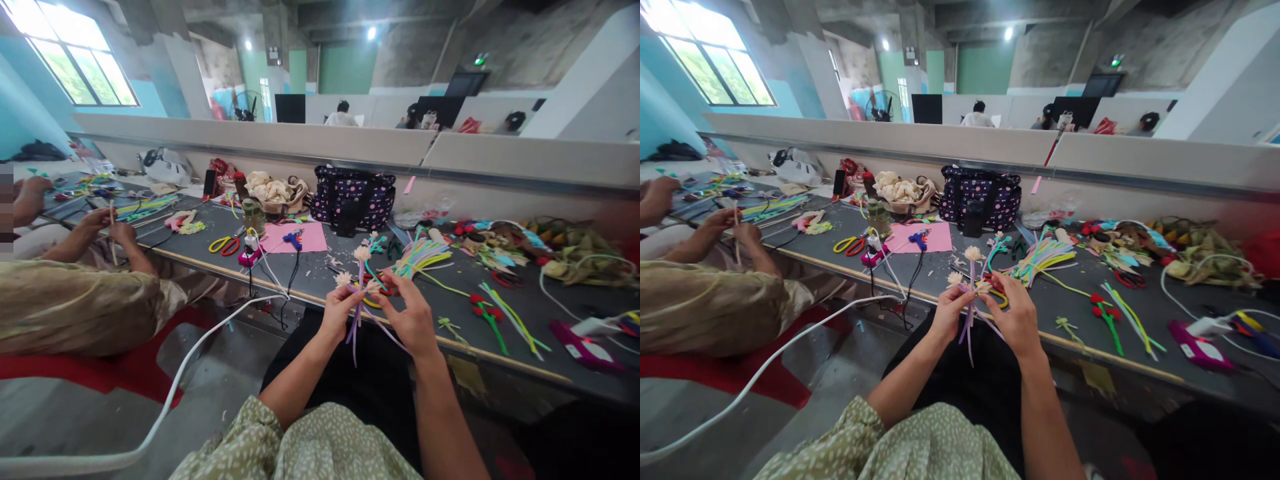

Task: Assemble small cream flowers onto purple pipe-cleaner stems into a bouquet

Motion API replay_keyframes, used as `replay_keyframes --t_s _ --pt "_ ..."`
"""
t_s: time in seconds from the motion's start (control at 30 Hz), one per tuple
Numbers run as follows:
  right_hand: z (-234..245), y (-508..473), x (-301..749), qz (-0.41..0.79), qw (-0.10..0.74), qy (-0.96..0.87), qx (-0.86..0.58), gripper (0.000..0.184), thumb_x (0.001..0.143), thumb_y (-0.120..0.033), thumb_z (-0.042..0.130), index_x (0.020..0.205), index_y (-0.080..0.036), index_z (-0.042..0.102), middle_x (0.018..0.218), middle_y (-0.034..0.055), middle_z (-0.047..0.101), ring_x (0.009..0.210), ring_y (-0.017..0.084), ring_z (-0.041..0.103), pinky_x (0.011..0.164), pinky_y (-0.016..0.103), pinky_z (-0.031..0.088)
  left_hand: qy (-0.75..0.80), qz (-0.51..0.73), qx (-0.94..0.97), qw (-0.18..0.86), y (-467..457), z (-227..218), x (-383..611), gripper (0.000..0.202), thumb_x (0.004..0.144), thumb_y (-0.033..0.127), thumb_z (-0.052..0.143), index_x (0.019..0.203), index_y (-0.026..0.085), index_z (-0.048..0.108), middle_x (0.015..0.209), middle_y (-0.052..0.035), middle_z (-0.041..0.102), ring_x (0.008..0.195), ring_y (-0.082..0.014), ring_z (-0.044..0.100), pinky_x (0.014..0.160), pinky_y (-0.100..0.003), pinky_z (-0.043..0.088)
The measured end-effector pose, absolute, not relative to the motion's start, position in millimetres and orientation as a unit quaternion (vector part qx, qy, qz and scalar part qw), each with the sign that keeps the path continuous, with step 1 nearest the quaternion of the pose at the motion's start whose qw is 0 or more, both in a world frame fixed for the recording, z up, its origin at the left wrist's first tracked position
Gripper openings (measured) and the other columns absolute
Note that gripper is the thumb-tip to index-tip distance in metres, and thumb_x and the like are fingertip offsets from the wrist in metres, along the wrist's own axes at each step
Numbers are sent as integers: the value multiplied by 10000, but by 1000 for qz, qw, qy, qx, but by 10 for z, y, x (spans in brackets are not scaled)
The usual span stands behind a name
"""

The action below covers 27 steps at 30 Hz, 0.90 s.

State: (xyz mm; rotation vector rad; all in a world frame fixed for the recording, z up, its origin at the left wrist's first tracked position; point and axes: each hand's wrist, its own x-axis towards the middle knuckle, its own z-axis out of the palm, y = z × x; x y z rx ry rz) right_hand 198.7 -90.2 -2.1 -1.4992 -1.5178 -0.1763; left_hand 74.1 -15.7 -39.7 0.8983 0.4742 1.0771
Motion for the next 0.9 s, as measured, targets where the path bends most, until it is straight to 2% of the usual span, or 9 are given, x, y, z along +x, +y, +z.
replay_keyframes --t_s 0.13,0.33,0.53,0.9 --pt "-42 -930 1966 11 535 -600 -595 426 826 -398 613 1213 -235 538 1161 88 606 1006 231 596 839 374 513 200 446 371 789 -116 -426 720 233 609 300 802 719 125 694 677 -10 617 589 -76 514 594 -200 398" --pt "-119 -852 1920 92 553 -596 -575 517 789 -398 657 1258 -242 506 1157 80 595 983 215 595 766 328 522 166 395 323 844 -93 -471 730 243 604 248 809 767 113 688 738 -31 663 620 -91 579 636 -209 432" --pt "-143 -830 1909 85 550 -594 -581 315 814 -351 634 1103 -233 586 1030 45 618 829 168 604 753 309 508 157 388 322 849 -68 -511 738 230 610 216 806 780 105 698 738 -39 677 620 -86 587 635 -200 425" --pt "-56 -849 1888 26 553 -603 -575 76 842 -273 600 901 -226 611 861 19 616 792 160 590 764 301 491 162 382 329 848 -52 -508 762 233 603 233 808 757 104 690 670 -16 638 551 -66 541 578 -190 412"
